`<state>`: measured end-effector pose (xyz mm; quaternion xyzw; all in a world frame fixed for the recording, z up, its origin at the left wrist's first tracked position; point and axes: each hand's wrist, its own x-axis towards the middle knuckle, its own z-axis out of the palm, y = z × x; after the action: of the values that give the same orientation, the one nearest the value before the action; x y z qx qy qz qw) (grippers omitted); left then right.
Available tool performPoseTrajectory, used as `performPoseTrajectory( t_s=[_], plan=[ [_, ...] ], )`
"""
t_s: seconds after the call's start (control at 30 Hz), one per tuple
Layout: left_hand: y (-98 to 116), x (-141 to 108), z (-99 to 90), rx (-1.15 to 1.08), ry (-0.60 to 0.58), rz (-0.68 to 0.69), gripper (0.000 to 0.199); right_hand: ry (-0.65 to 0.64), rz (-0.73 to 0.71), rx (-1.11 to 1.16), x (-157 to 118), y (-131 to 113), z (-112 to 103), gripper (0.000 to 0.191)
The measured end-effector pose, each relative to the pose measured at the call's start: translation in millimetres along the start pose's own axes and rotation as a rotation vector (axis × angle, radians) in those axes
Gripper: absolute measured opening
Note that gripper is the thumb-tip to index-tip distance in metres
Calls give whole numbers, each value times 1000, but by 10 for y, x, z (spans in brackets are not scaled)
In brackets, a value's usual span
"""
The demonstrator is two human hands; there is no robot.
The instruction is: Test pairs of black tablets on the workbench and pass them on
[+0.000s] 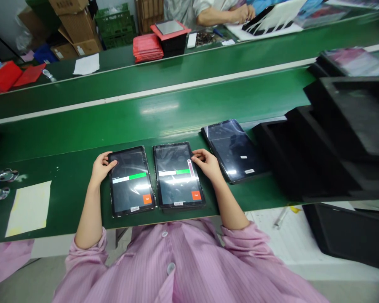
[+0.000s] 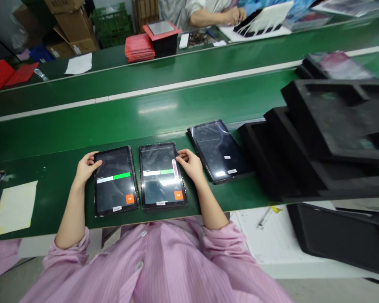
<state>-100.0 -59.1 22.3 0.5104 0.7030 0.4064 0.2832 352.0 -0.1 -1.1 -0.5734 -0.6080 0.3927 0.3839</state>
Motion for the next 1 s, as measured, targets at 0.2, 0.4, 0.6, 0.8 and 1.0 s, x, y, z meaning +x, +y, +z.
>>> performPoseTrajectory(
  t_s=[0.2, 0.4, 0.6, 0.8, 1.0],
  plan=[
    [3, 19, -11, 14, -17, 38, 59, -13, 5, 10, 17, -2, -19, 31],
    [17, 4, -42, 13, -2, 66, 53, -21, 4, 17, 15, 2, -25, 30],
    [-11, 7, -54, -24, 38, 17, 56, -19, -20, -1, 45, 52, 2, 29],
    [-95, -240, -40, -213, 100, -77, 68, 108, -250, -166, -214, -188, -66, 27],
    [-120, -1117, -163, -220, -222, 52, 82, -229, -870, -528, -1041, -508, 82, 27]
  ],
)
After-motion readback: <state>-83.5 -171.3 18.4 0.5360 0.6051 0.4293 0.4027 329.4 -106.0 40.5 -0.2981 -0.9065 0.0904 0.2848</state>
